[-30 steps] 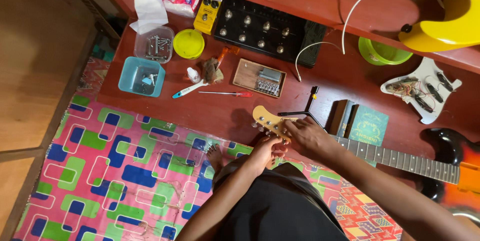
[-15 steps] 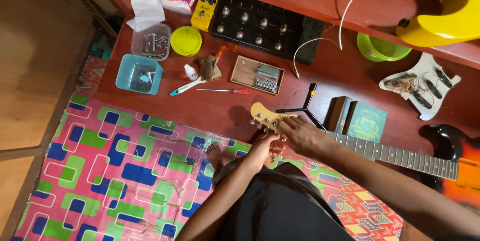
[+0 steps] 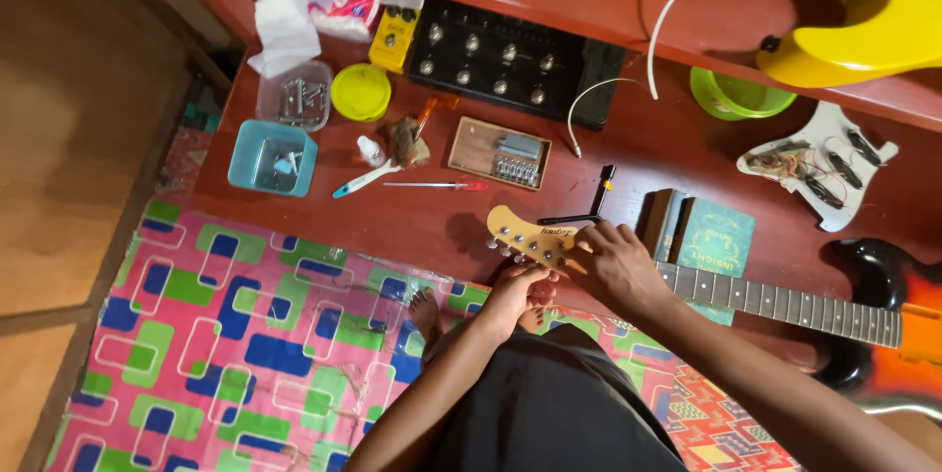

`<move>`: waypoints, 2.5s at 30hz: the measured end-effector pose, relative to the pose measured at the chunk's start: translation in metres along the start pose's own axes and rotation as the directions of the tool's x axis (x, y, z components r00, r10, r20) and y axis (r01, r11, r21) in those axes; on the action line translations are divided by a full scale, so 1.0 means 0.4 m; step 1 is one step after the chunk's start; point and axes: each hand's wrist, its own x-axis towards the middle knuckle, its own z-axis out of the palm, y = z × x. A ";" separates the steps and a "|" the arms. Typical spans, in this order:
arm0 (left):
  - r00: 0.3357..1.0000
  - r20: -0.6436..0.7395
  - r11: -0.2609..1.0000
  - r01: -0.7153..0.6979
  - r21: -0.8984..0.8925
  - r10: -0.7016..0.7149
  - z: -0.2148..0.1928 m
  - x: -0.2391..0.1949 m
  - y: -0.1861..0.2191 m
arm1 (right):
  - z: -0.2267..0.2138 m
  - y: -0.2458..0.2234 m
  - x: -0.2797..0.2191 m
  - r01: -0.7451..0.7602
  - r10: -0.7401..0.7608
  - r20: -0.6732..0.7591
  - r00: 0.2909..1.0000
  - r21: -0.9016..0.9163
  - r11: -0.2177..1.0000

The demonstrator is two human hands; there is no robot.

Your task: The person works on the headstock of a sunburst electric guitar, using a screwdriver and an Allen wrench to adjust the tuning pegs. They repeatedly remove and reinsert small metal components from a blue container while tightening screws on the headstock.

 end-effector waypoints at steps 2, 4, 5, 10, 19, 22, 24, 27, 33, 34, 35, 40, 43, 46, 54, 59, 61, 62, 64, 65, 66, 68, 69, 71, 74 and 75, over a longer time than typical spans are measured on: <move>1.000 0.005 1.000 0.000 0.008 0.000 0.005 0.001 0.005 | 0.039 0.013 -0.004 0.013 -0.011 -0.052 0.999 0.032 0.999; 1.000 0.010 1.000 0.004 0.014 -0.004 0.012 -0.007 0.002 | 0.045 0.008 -0.010 0.027 -0.020 -0.102 0.995 0.063 0.998; 1.000 -0.009 1.000 0.020 0.005 -0.020 0.014 -0.013 0.006 | 0.030 -0.003 -0.003 0.040 -0.032 -0.131 0.991 0.055 0.998; 0.997 -0.036 0.997 0.072 0.020 -0.071 0.011 -0.018 0.013 | 0.024 -0.016 0.016 0.096 -0.078 -0.181 0.980 0.092 0.991; 0.995 -0.052 0.996 0.083 0.029 -0.082 0.017 -0.026 0.020 | 0.059 -0.005 0.028 0.075 -0.051 -0.106 0.993 0.238 0.968; 0.997 -0.039 0.997 0.074 0.029 -0.073 0.011 -0.024 0.014 | 0.034 0.000 0.036 0.057 -0.015 -0.143 0.990 0.292 0.955; 0.997 -0.035 0.997 0.064 0.038 -0.063 0.000 -0.010 -0.002 | -0.036 -0.007 0.042 0.014 0.034 -0.110 0.993 0.412 0.911; 0.999 -0.022 0.997 0.029 0.073 -0.028 0.002 -0.001 -0.011 | -0.028 0.004 0.029 -0.072 0.136 -0.074 0.988 0.561 0.825; 0.999 -0.043 0.996 -0.005 0.084 0.008 0.014 -0.014 -0.014 | -0.030 -0.010 -0.029 -0.408 0.391 0.181 0.902 0.650 0.641; 0.999 -0.043 0.996 0.000 0.084 0.003 0.010 -0.005 -0.024 | -0.041 -0.023 -0.027 -0.412 0.393 0.185 0.901 0.650 0.639; 0.999 -0.046 0.995 -0.023 0.102 0.028 0.006 0.005 -0.033 | -0.053 -0.036 -0.023 -0.390 0.359 0.172 0.917 0.564 0.727; 0.994 -0.077 0.988 -0.069 0.139 0.080 0.005 0.029 -0.061 | -0.032 -0.049 -0.037 -0.233 0.217 0.087 0.972 0.331 0.914; 0.990 -0.093 0.983 -0.094 0.161 0.110 0.007 0.038 -0.071 | -0.009 -0.050 -0.043 -0.154 0.164 -0.011 0.986 0.285 0.946; 0.987 -0.122 0.969 -0.078 0.234 0.109 0.013 0.038 -0.077 | -0.016 -0.057 -0.047 -0.111 0.132 -0.066 0.989 0.264 0.958; 0.985 -0.157 0.939 -0.011 0.344 0.069 -0.027 0.040 -0.082 | 0.028 -0.082 -0.078 -0.172 0.238 -0.216 0.947 0.284 0.943; 0.992 -0.129 0.930 0.046 0.365 0.001 0.017 -0.095 0.010 | 0.047 -0.118 -0.056 -0.554 0.693 0.091 0.715 0.679 0.483; 0.992 -0.125 0.934 0.065 0.351 -0.022 0.024 -0.140 0.028 | 0.039 -0.131 -0.053 -0.580 0.732 0.207 0.649 0.757 0.300; 0.992 -0.116 0.936 0.076 0.342 -0.038 0.027 -0.166 0.038 | 0.022 -0.140 -0.047 -0.551 0.746 0.276 0.606 0.822 0.143; 0.992 -0.116 0.941 0.083 0.328 -0.047 0.038 -0.241 0.083 | -0.009 -0.164 -0.044 -0.505 0.740 0.350 0.574 0.863 -0.016; 0.999 -0.023 0.959 0.053 0.280 -0.049 0.048 -0.280 0.122 | -0.021 -0.169 -0.043 -0.479 0.680 0.452 0.578 0.862 -0.166; 0.996 0.071 0.973 0.027 0.228 -0.045 0.055 -0.320 0.162 | -0.032 -0.177 -0.039 -0.453 0.602 0.543 0.586 0.835 -0.312; 0.989 0.092 0.927 -0.143 0.346 0.118 0.004 -0.332 0.218 | -0.009 -0.218 0.001 -0.341 0.581 0.560 0.591 0.826 -0.450; 0.956 0.136 0.841 -0.295 0.455 0.261 -0.030 -0.344 0.245 | 0.005 -0.247 0.022 -0.223 0.563 0.581 0.589 0.786 -0.577; 0.887 0.075 0.647 -0.388 0.656 0.455 -0.085 -0.409 0.384 | -0.073 -0.314 0.096 -0.200 0.521 0.618 0.589 0.736 -0.646; 0.697 0.093 0.269 -0.391 0.880 0.711 -0.234 -0.445 0.593 | -0.082 -0.400 0.202 -0.170 0.505 0.611 0.610 0.723 -0.669; 0.620 0.125 0.132 -0.351 0.927 0.774 -0.300 -0.448 0.671 | -0.065 -0.436 0.243 -0.168 0.518 0.578 0.630 0.753 -0.636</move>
